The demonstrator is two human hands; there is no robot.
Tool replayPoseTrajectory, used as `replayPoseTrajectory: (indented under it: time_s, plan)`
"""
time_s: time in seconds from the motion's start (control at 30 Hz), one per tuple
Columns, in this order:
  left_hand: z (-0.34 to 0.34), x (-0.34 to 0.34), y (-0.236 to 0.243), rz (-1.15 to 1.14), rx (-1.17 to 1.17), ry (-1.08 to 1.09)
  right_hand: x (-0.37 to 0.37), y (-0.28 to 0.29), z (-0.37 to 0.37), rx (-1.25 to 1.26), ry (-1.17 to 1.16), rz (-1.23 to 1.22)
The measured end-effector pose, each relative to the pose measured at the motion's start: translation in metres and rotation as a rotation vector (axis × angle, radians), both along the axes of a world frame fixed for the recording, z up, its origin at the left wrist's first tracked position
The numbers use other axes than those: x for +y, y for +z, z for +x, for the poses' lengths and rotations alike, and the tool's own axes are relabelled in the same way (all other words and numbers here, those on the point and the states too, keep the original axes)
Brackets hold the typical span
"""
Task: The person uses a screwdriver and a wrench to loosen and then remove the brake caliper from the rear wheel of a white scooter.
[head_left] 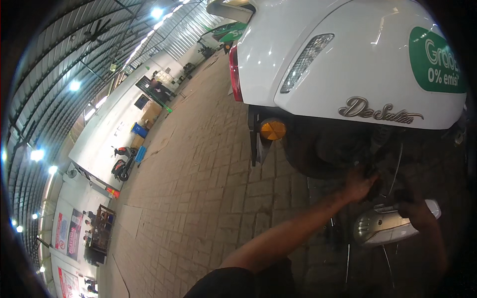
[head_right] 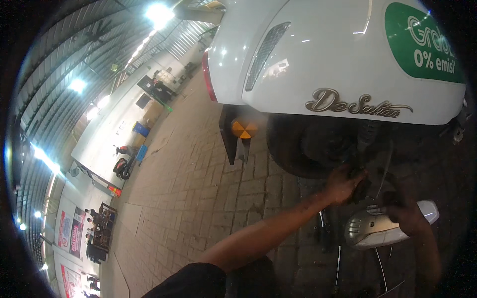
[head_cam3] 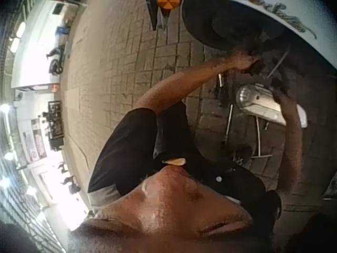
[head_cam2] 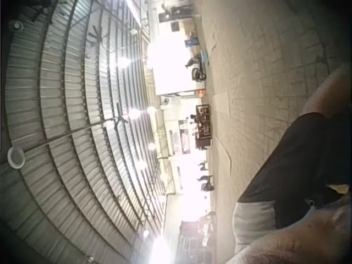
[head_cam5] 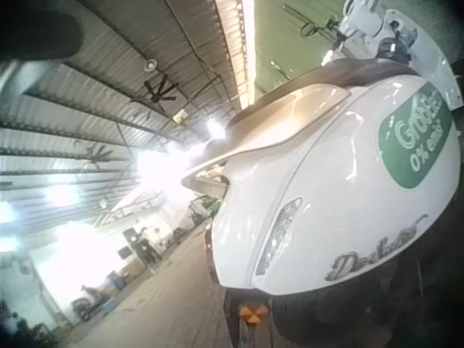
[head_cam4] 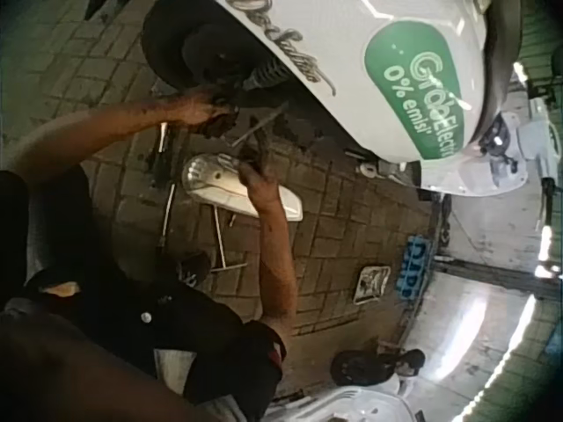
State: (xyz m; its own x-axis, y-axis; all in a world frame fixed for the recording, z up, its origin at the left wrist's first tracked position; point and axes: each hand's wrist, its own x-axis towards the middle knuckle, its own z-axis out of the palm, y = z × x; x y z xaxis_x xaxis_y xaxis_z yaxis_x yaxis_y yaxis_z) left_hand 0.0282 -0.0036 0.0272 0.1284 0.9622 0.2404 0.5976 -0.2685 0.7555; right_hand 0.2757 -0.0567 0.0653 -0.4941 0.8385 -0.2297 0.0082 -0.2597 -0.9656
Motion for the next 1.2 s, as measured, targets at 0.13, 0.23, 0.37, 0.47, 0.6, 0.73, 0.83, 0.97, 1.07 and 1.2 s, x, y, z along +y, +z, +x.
replayPoseTrajectory:
  time_s: [0.13, 0.23, 0.37, 0.47, 0.6, 0.73, 0.83, 0.97, 1.07, 1.2]
  plan:
    - [-0.026, -0.011, 0.001, -0.220, -0.059, -0.011, -0.010, 0.000, -0.027, -0.497, 0.623, 0.209]
    - [-0.010, -0.008, 0.016, -0.158, -0.008, -0.062, -0.009, -0.035, -0.019, -0.511, 0.008, 0.472]
    - [-0.009, -0.011, 0.006, -0.098, -0.053, -0.045, -0.011, 0.009, -0.001, -0.471, 0.509, 0.110]
    - [0.004, -0.001, 0.006, 0.115, 0.039, -0.097, -0.019, 0.022, 0.001, -0.875, 0.770, 0.668]
    - [-0.042, -0.010, 0.017, -0.293, -0.015, -0.028, 0.010, 0.035, -0.038, -0.341, 0.111, 0.442]
    - [-0.044, -0.008, 0.026, -0.005, 0.439, -0.214, -0.002, 0.051, -0.040, -0.278, 0.953, 0.402]
    - [-0.032, -0.005, 0.028, 0.236, 0.563, -0.289, 0.001, 0.008, -0.030, -0.764, 0.680, 0.290]
    - [-0.036, -0.014, 0.021, 0.176, 0.574, -0.248, 0.015, -0.014, -0.013, -0.351, 0.007, 0.291]
    - [-0.038, -0.012, 0.021, 0.178, 0.573, -0.268, -0.005, 0.045, -0.007, -0.327, 0.460, 0.355]
    - [-0.030, -0.017, 0.033, 0.192, 0.575, -0.256, 0.010, -0.006, -0.013, -0.563, 0.597, 0.535]
